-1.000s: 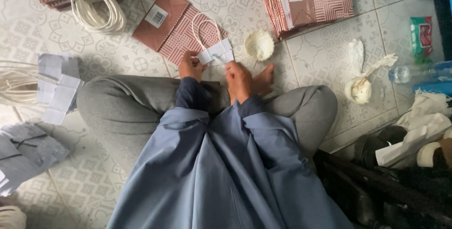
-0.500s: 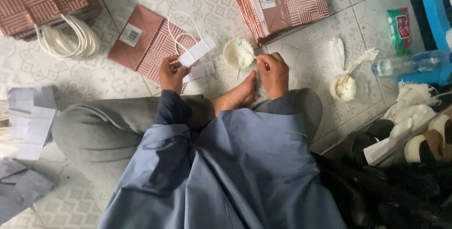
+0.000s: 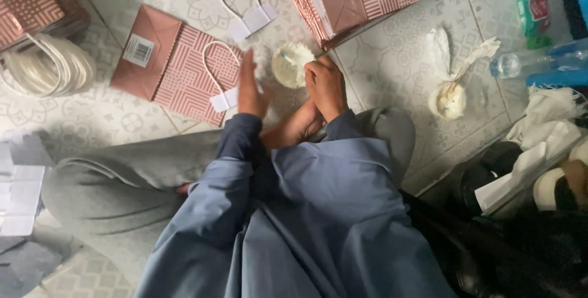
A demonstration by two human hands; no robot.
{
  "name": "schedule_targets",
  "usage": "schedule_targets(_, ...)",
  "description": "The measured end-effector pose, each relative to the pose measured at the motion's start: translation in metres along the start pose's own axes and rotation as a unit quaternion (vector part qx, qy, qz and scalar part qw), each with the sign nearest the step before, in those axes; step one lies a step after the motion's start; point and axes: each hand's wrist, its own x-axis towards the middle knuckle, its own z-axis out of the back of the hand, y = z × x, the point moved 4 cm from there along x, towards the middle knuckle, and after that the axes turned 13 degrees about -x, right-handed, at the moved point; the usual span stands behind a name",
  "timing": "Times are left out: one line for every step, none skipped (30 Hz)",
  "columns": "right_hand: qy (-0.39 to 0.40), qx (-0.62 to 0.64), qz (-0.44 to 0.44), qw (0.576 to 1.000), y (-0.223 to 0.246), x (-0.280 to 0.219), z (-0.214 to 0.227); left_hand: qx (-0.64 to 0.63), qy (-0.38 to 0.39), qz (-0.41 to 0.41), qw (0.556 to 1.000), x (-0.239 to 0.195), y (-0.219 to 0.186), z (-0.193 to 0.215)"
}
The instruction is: The person sits on the floor and assembles gift bags by applying adhesive from a small bowl to white paper tabs. They attach these tabs to the handles of patterned paper bags and press them into place. The person repeats this process for multiple bags, stacking the finished ones nearby.
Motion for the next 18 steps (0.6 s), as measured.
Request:
schedule_targets(0.003,0.003,0.001,1.000,-0.001,-0.003,-0.007,0.003,-0.002,0.002,1.000,-0.007,0.009,-0.007)
schedule_targets(0.012,0.001,0.003,1.000,-0.003,-0.003,-0.012,-0.011,0.044,0.046,0.998,-0.010,0.021,-0.020)
schedule_targets(0.022,-0.001,0.005,1.000,-0.004,-0.003,-0.017,-0.025,0.090,0.089,0.992,-0.014,0.032,-0.033)
schedule_targets(0.018,-0.001,0.006,1.000,-0.004,-0.003,-0.019,-0.025,0.090,0.085,0.992,-0.014,0.024,-0.038)
schedule_targets(0.019,0.016,0.021,0.999,-0.002,-0.003,-0.021,0.010,0.077,0.091,0.993,-0.014,0.016,-0.043)
schedule_targets(0.020,0.033,0.035,0.999,-0.001,-0.004,-0.023,0.045,0.066,0.098,0.992,-0.015,0.009,-0.047)
schedule_targets(0.017,0.033,0.034,0.999,-0.001,-0.004,-0.020,0.045,0.068,0.095,0.992,-0.013,0.005,-0.049)
schedule_targets(0.016,0.028,0.037,0.999,-0.002,-0.004,-0.019,0.044,0.046,0.092,0.994,-0.010,0.002,-0.048)
schedule_targets(0.015,0.023,0.040,0.999,-0.001,-0.003,-0.017,0.042,0.025,0.089,0.995,-0.008,-0.001,-0.046)
schedule_targets(0.013,0.024,0.042,0.999,-0.003,-0.003,-0.016,0.043,0.023,0.087,0.995,-0.007,0.001,-0.046)
schedule_targets(0.000,0.009,0.024,1.000,-0.007,-0.002,-0.014,0.038,0.019,0.068,0.997,-0.006,0.003,-0.046)
schedule_targets(-0.012,-0.006,0.005,1.000,-0.011,-0.005,-0.013,0.033,0.017,0.051,0.998,-0.008,0.005,-0.046)
schedule_targets(-0.011,-0.004,0.006,1.000,-0.010,-0.002,-0.015,0.035,0.016,0.051,0.998,-0.006,0.004,-0.044)
schedule_targets(-0.007,0.005,0.008,1.000,-0.010,-0.002,-0.017,0.033,0.021,0.044,0.998,-0.007,0.002,-0.043)
schedule_targets(-0.002,0.013,0.009,1.000,-0.010,-0.001,-0.018,0.031,0.026,0.037,0.999,-0.008,0.001,-0.043)
schedule_targets(-0.004,0.012,0.006,1.000,-0.008,-0.002,-0.022,0.030,0.029,0.035,0.999,-0.008,0.000,-0.042)
schedule_targets(0.001,0.026,0.025,0.999,-0.004,-0.003,-0.026,0.030,0.032,0.031,0.999,-0.008,-0.001,-0.042)
schedule_targets(0.007,0.040,0.044,0.998,0.000,-0.004,-0.030,0.030,0.033,0.027,0.999,-0.009,-0.002,-0.041)
